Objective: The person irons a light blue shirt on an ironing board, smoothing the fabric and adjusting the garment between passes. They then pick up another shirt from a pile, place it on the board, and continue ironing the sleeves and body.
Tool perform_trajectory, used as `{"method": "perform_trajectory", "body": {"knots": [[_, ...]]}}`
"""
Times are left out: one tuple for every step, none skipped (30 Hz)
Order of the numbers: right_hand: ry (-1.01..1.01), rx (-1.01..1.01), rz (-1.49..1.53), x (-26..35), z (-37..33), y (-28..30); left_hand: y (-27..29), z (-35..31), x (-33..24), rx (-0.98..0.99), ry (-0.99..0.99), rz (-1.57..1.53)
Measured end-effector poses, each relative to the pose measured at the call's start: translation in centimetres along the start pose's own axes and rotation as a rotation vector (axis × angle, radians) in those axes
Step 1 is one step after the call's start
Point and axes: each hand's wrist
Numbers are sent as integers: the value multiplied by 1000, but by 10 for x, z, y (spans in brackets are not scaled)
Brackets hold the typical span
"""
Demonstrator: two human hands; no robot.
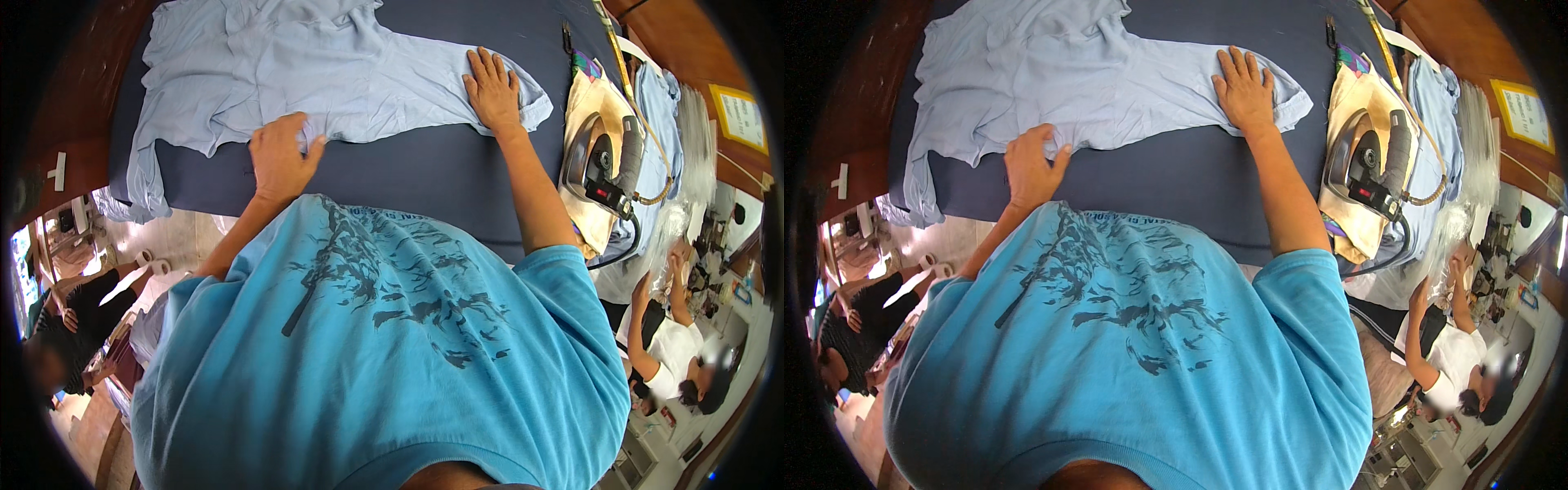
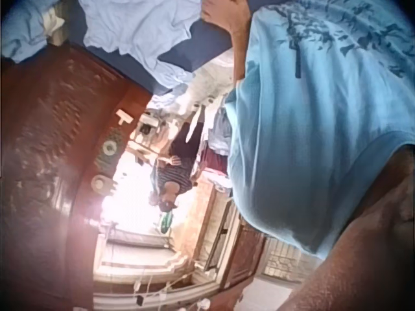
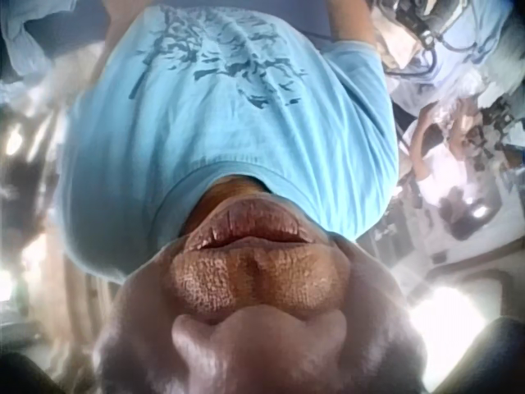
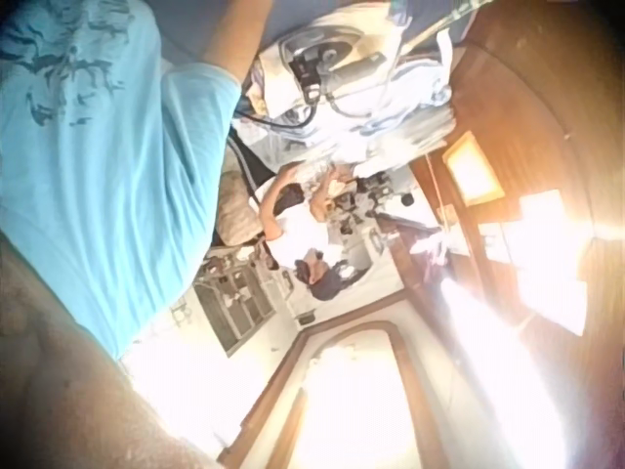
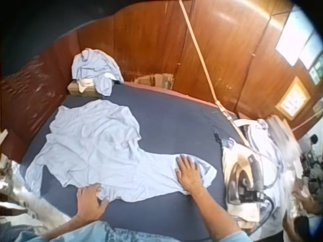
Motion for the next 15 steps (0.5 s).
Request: {"method": "perform_trajectory", "body": {"knots": [[4,-4,1,1,0,-1,5,-9,1,7,167,45],[9,-9,0,0,1,-2,5,-13,-2,72,239,70],[-1,16,-10,-1,0,-2,3,-14,-6,68,204,49],[-8,36,-19,-1,0,-1,-1,-13,-9,60,170,30],[-17,57,-30,-1,1,1,-5,-11,-12,52,134,10],[6,-3,5,-1,1,-4,-7,-7,-14,12,63,16],[11,-2,5,0,2,-4,-11,-3,-15,14,167,-155],[15,-1,5,1,2,-3,-15,1,-15,14,270,-327],[20,0,5,1,3,-3,-18,3,-14,13,371,-499],[17,1,9,1,2,-3,-20,6,-11,-45,376,-455],[15,2,12,0,2,-3,-21,8,-9,-103,382,-409],[14,2,16,0,2,-3,-21,8,-8,-162,387,-363],[17,6,12,1,2,-3,-20,6,-8,-103,381,-260],[22,9,9,0,3,-3,-18,3,-9,-44,375,-156],[27,12,6,0,3,-2,-17,1,-10,14,368,-52]]}}
Point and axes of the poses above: each hand's wrist, its own z-axis towards the middle knuckle, its own y-axis out of the back of the hand, x = y × z, and after that the axes turned 12 degrees about -y, right-handed
